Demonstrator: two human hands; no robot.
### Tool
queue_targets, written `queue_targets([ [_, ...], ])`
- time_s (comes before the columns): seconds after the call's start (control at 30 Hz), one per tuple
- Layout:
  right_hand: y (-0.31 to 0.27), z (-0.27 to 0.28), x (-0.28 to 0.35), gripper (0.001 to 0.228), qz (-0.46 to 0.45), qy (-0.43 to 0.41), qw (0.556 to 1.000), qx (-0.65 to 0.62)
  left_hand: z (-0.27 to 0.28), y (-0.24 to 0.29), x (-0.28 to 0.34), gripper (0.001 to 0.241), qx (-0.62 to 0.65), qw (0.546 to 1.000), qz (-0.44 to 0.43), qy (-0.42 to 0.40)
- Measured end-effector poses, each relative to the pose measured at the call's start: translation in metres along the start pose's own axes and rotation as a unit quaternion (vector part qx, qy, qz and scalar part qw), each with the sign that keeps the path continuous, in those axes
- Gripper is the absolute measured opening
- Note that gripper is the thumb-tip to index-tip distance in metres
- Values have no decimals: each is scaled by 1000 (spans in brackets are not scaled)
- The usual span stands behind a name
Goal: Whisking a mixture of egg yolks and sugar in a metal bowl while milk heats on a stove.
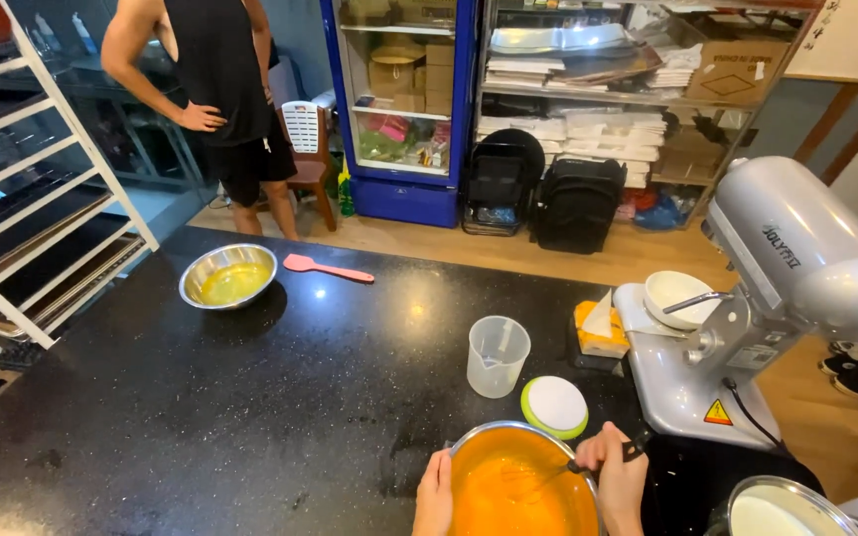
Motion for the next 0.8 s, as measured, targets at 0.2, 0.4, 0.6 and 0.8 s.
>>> queue_targets([
  [0.2, 17, 9, 21, 43, -128, 38, 990, -45, 26, 45, 10, 38, -62, 991, 18, -121],
  [0.4, 142, 58, -1, 60, -166, -112, 954, -222, 7, -31, -18, 40, -24, 993, 28, -111],
  [0.6, 176, 94, -35, 58, -145, 16, 976, -163, -3, -52, -28, 42, -5, 998, 51, -32],
  [0.8, 142, 43, -11, 57, -191, -5, 967, -171, 0, -28, -21, 44, -36, 997, 61, -43],
])
Point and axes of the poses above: each hand's wrist, its own x-axis away from the middle knuckle, its own z-axis out of the back of the hand, y = z × x, the point moved 3 cm from there along -x, towards the middle knuckle, and after that the axes turned 7 degrees about x, right-handed, at the moved point
